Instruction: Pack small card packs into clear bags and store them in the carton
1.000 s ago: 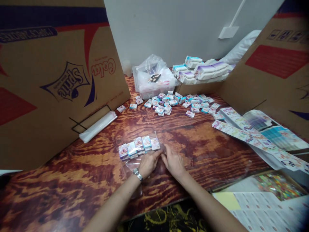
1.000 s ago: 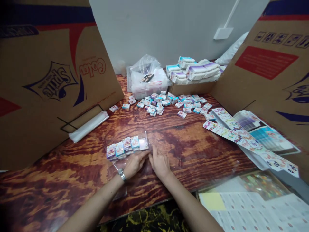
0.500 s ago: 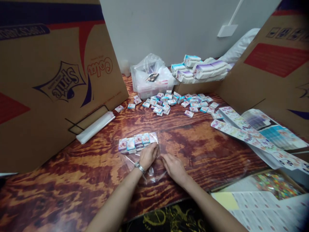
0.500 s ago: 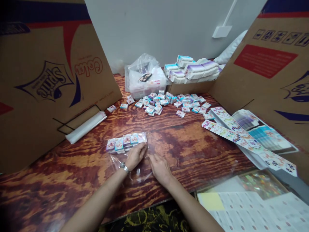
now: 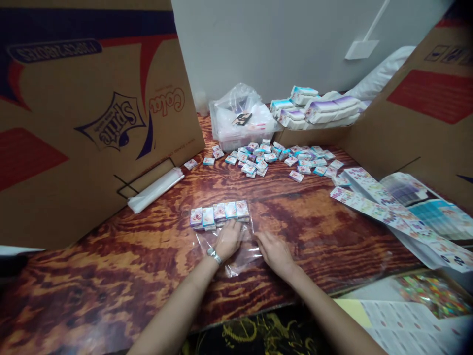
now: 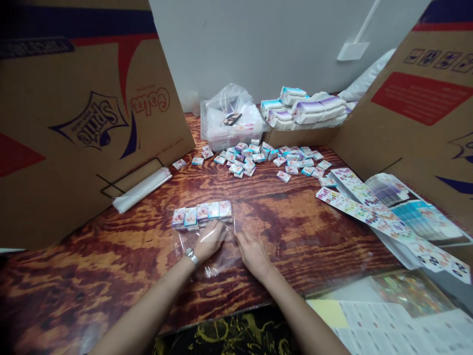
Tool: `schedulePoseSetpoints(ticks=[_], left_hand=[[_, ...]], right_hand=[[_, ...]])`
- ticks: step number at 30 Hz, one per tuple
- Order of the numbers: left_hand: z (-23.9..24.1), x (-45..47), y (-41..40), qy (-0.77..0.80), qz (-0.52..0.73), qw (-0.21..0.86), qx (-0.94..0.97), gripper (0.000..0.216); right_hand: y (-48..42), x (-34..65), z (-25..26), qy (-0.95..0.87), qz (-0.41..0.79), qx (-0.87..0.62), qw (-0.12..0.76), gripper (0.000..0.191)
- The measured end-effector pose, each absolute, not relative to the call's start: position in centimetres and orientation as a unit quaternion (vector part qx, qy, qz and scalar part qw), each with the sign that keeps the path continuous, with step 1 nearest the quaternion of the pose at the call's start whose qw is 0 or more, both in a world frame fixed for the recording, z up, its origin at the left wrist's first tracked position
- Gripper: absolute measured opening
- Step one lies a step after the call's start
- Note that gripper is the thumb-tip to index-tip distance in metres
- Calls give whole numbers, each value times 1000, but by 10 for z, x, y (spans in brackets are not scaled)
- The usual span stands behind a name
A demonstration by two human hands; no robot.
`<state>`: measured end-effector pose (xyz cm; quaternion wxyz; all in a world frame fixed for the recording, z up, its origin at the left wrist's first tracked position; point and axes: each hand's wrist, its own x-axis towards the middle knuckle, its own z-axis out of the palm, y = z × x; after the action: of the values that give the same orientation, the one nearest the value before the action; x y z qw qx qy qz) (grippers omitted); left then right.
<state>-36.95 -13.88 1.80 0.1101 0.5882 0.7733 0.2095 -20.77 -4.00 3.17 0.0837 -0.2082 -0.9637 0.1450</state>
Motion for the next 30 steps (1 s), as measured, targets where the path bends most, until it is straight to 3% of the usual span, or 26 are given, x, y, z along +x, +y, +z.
schedulePoseSetpoints(ticks=[7, 17, 30], left_hand=[[16, -375, -128, 781, 194, 90, 587, 23], [13, -386, -157, 797, 182, 70, 571, 13], [18, -383, -173, 803, 167, 59, 569, 23]], right_hand=[[-38, -210, 28, -958, 161, -213, 109, 26], [-34, -207, 25, -961, 141, -229, 67, 29], [-31, -202, 19, -961, 130, -233, 69, 29]])
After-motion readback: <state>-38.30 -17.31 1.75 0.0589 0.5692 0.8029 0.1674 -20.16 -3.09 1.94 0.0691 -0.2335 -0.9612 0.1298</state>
